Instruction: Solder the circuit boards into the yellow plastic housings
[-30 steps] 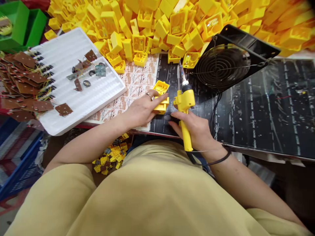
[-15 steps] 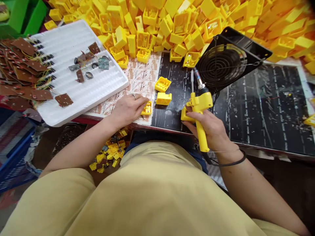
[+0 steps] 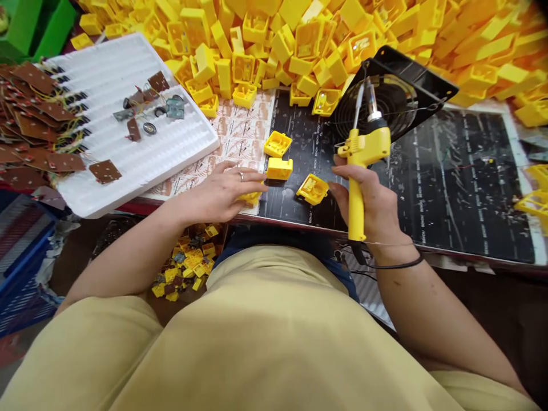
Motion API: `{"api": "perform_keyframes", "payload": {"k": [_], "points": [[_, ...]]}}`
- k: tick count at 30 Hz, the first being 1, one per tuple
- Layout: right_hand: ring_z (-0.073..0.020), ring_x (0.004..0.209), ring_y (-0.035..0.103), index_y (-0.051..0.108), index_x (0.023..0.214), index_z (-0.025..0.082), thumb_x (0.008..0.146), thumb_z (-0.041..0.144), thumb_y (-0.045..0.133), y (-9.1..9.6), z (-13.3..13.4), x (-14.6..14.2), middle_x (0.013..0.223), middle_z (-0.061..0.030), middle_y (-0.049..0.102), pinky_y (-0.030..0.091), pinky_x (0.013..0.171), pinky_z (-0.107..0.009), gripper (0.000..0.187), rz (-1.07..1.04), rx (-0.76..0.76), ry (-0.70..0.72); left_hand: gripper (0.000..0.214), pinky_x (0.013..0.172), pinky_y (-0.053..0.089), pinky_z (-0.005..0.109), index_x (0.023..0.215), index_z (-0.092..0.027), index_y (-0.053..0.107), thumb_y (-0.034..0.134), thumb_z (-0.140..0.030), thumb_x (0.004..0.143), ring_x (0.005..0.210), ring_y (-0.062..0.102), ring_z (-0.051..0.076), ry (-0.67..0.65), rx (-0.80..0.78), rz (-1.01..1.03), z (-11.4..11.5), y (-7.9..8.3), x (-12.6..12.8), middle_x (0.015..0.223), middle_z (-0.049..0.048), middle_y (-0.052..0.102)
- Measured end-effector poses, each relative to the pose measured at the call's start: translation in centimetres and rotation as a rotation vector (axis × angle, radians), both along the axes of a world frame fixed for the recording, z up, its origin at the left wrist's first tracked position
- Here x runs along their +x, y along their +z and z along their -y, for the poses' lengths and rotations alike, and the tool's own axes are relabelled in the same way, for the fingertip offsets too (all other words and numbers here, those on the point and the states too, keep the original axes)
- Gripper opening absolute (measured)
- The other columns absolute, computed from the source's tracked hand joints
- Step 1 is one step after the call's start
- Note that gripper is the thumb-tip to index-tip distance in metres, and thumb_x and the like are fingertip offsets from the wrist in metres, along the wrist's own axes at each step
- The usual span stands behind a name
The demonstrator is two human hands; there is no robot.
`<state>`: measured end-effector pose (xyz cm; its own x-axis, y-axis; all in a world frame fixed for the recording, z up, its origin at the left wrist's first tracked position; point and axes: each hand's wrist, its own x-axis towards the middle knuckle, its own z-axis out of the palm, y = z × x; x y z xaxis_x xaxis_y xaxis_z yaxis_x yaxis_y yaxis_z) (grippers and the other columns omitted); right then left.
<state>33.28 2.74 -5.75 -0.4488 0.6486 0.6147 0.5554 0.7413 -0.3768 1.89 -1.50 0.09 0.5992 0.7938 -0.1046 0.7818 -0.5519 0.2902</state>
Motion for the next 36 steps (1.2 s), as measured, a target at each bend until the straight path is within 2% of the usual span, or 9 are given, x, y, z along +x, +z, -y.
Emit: {"api": "perform_keyframes", "payload": {"k": [3,8,14,18,21,24,26,31,36], "points": [[-0.0258,0.103,0.076,0.06,0.132,0.027,0.097,0.036,0.071,-0.1,0.3,0.6,0.119,-0.0068,0.076,0.065,0.088,-0.038,0.038,0.029,0.003,0.014,0.049,0.123,0.038,0.055,0.136,-0.024,0.066,0.047,-0.021,0.091,0.144,0.056,0.029,0.118,0.077,0.111,-0.1,0.0,-0.3,0.153,0.0075,0.062],[-0.0305,0.096,0.072,0.064,0.127,0.025,0.091,0.056,0.075,-1.2,0.1,-0.1,0.102,-0.0085,0.073,0.062,0.09,-0.048,0.049,0.101,-0.001,0.008,0.049,0.104,0.054,0.049,0.14,-0.018,0.064,0.057,-0.039,0.097,0.119,0.068,0.033,0.39,0.285,0.037,-2.4,-1.0,3.4,0.13,0.0145,0.073],[-0.0254,0.093,0.074,0.057,0.133,0.029,0.099,0.042,0.066,-1.2,0.3,1.1,0.105,-0.0042,0.073,0.062,0.078,-0.038,0.037,0.085,-0.048,0.047,0.048,0.093,0.057,0.04,0.118,-0.026,0.079,0.053,-0.004,0.084,0.115,0.072,0.028,-0.076,0.116,-0.162,-7.1,1.2,7.3,0.126,0.0059,0.077],[-0.0251,0.09,0.075,0.058,0.133,0.028,0.1,0.039,0.066,-1.4,0.7,2.1,0.106,-0.0045,0.074,0.062,0.075,-0.036,0.036,0.063,-0.048,0.066,0.06,0.106,0.054,0.038,0.111,-0.03,0.082,0.05,0.007,0.076,0.12,0.072,0.024,-0.326,-0.093,-0.144,-7.1,1.7,7.4,0.126,0.0007,0.079],[-0.0258,0.092,0.076,0.057,0.135,0.027,0.099,0.036,0.067,-1.9,0.7,2.1,0.108,-0.0057,0.075,0.063,0.077,-0.035,0.038,0.051,-0.041,0.082,0.055,0.113,0.051,0.038,0.133,-0.028,0.073,0.048,-0.005,0.089,0.128,0.068,0.022,-0.063,0.005,0.019,-5.3,1.1,5.9,0.143,0.003,0.07],[-0.0268,0.095,0.077,0.055,0.136,0.026,0.098,0.038,0.07,-2.0,0.3,1.7,0.108,-0.0057,0.076,0.064,0.078,-0.036,0.043,0.035,-0.03,0.119,0.065,0.116,0.048,0.05,0.153,-0.014,0.054,0.063,-0.041,0.095,0.137,0.06,0.035,0.234,0.139,0.026,-3.1,0.0,5.5,0.153,0.0182,0.06],[-0.0272,0.097,0.077,0.055,0.137,0.025,0.098,0.036,0.069,-1.9,0.0,1.3,0.111,-0.0068,0.075,0.064,0.079,-0.037,0.043,0.042,-0.034,0.152,0.085,0.116,0.045,0.054,0.159,-0.01,0.045,0.07,-0.051,0.09,0.138,0.057,0.041,0.278,0.14,-0.022,-1.9,-1.0,6.0,0.15,0.0232,0.059],[-0.0292,0.109,0.073,0.056,0.137,0.025,0.094,0.035,0.075,-1.0,-1.2,0.8,0.121,-0.009,0.074,0.063,0.098,-0.046,0.048,0.082,-0.041,0.263,0.086,0.12,0.04,0.051,0.167,-0.012,0.03,0.063,-0.049,0.097,0.142,0.054,0.036,0.162,0.107,0.063,-0.5,-1.9,4.9,0.156,0.0214,0.056],[-0.03,0.114,0.071,0.055,0.136,0.026,0.09,0.043,0.079,-0.7,-2.5,-0.8,0.118,-0.0089,0.072,0.059,0.105,-0.051,0.054,0.097,-0.052,0.37,0.1,0.12,0.043,0.052,0.165,-0.011,0.035,0.074,-0.062,0.088,0.138,0.057,0.04,0.363,0.177,-0.031,1.4,-1.5,0.9,0.148,0.023,0.061]]}}
